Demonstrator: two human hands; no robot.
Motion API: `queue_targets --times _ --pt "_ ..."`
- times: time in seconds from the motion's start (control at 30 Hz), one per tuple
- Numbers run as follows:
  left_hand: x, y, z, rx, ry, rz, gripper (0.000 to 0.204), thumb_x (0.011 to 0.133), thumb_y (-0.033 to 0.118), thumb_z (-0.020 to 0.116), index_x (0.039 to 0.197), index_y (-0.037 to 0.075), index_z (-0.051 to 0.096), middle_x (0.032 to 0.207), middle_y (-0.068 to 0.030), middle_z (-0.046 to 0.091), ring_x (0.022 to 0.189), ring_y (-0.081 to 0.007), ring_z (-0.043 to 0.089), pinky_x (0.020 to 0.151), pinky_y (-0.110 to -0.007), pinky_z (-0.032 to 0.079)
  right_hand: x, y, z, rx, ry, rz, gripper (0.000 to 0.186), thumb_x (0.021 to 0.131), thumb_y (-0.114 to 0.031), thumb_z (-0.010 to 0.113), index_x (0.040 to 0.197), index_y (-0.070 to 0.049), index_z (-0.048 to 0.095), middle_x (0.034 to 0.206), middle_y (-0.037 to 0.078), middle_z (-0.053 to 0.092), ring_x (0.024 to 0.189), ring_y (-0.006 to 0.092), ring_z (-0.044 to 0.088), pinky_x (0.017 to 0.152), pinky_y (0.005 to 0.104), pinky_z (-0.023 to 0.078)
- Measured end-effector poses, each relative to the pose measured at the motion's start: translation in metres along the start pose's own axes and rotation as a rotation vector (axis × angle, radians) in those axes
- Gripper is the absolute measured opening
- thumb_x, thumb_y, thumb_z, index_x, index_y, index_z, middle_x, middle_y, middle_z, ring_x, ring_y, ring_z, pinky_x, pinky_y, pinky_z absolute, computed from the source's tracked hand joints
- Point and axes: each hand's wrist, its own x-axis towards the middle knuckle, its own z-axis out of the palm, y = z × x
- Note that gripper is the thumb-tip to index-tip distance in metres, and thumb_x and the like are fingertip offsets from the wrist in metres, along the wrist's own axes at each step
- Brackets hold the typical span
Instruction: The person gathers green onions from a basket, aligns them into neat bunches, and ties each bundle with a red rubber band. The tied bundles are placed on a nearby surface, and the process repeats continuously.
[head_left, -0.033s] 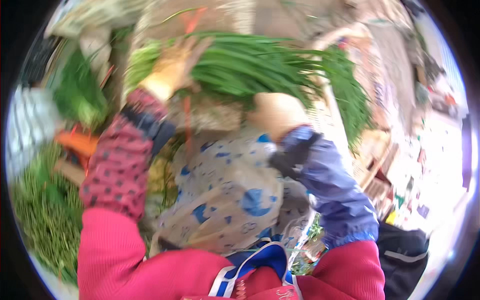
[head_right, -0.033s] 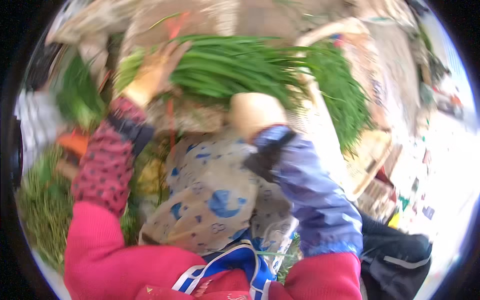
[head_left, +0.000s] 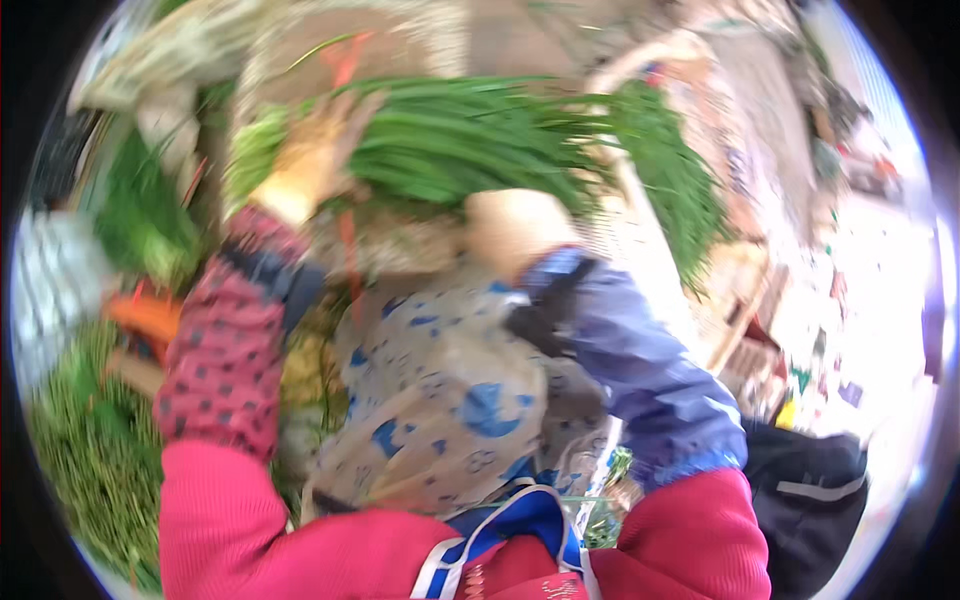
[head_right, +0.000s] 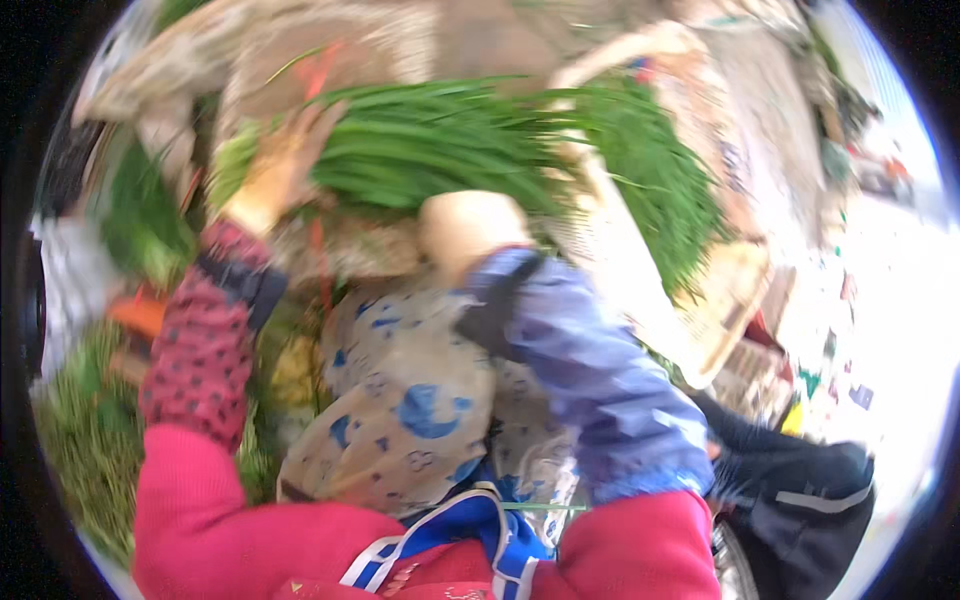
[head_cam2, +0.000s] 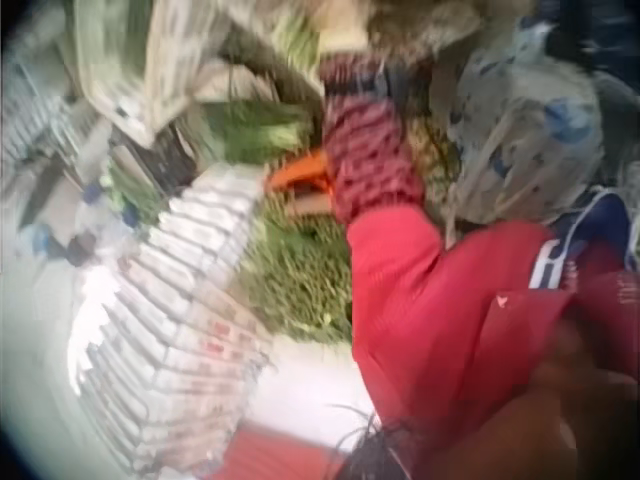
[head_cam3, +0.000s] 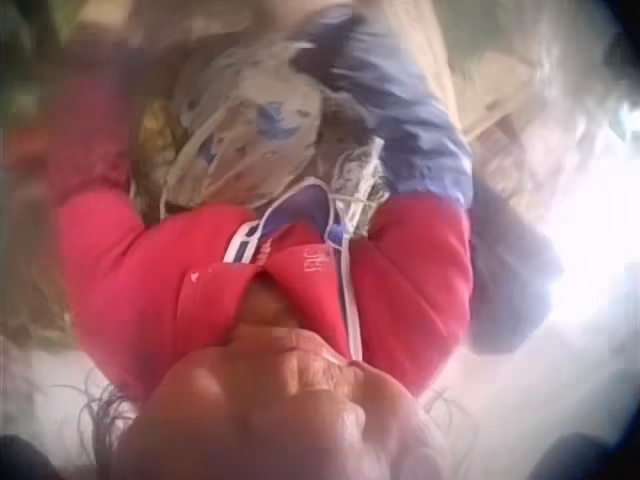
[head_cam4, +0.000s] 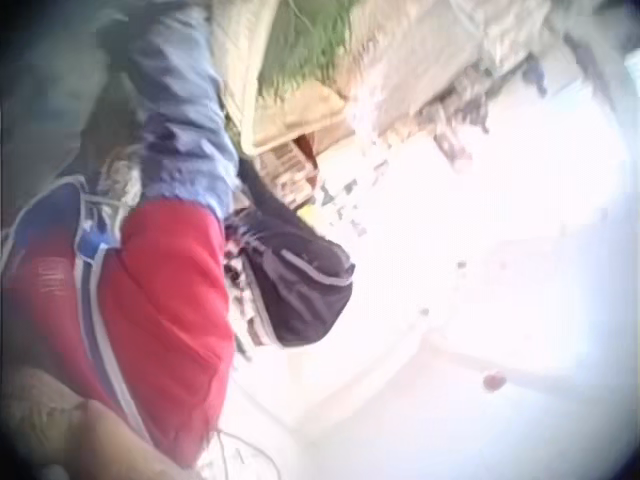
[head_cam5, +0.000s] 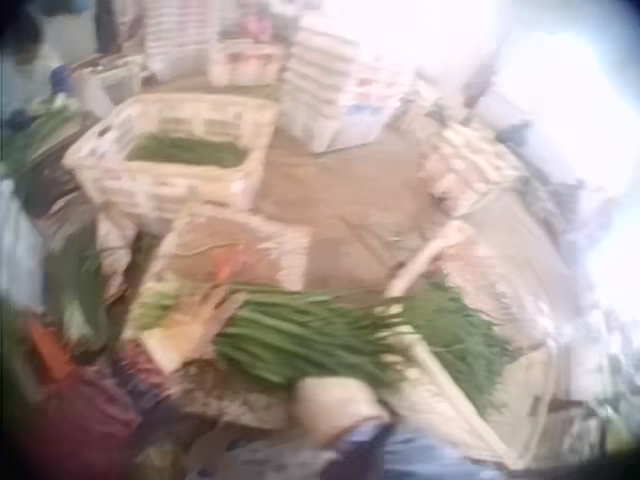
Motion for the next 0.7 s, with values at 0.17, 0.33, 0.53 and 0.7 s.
queue_targets --times 0.17,0.33,0.53,0.7 --pt "-0.003 0.003 0.001 0.142 -0.132 -0.061 0.136 0.048 0.035 0.098 0.16 0.022 0.022 0.152 -0.0101 0.041 0.14 -0.0352 0.039 0.113 -0.065 0.029 -0.008 0.006 -0.016 0.538 0.242 -0.067 0.026 0.092 -0.024 0.06 0.107 -0.008 0.075 0.096 0.019 0.073 0.088 0.0346 0.072 0.077 0.0411 0.057" --pt "-0.002 0.0 0.0 0.149 -0.202 -0.091 0.139 0.045 0.04 0.097 0.161 0.022 0.022 0.155 -0.0086 0.037 0.142 -0.0366 0.036 0.117 -0.065 0.023 -0.081 0.057 -0.054 1.042 0.146 -0.187 0.032 0.091 -0.017 0.066 0.12 -0.005 0.071 0.101 0.012 0.076 0.091 0.0208 0.072 0.082 0.0351 0.058" --pt "-0.006 -0.006 0.002 0.143 -0.169 -0.058 0.143 0.041 0.039 0.097 0.161 0.021 0.021 0.157 -0.0084 0.035 0.143 -0.0363 0.035 0.119 -0.061 0.019 -0.135 0.218 -0.064 0.83 0.025 -0.101 0.029 0.084 -0.007 0.071 0.112 -0.008 0.076 0.104 0.007 0.077 0.092 0.015 0.072 0.086 0.0313 0.058" --pt "-0.006 -0.006 0.001 0.142 -0.152 -0.042 0.145 0.041 0.038 0.097 0.161 0.015 0.02 0.158 -0.0106 0.034 0.145 -0.0353 0.033 0.12 -0.058 0.018 -0.055 0.306 -0.006 0.448 0.305 0.142 0.031 0.088 -0.017 0.066 0.118 -0.018 0.074 0.101 0.014 0.075 0.093 0.0321 0.072 0.083 0.0393 0.057"
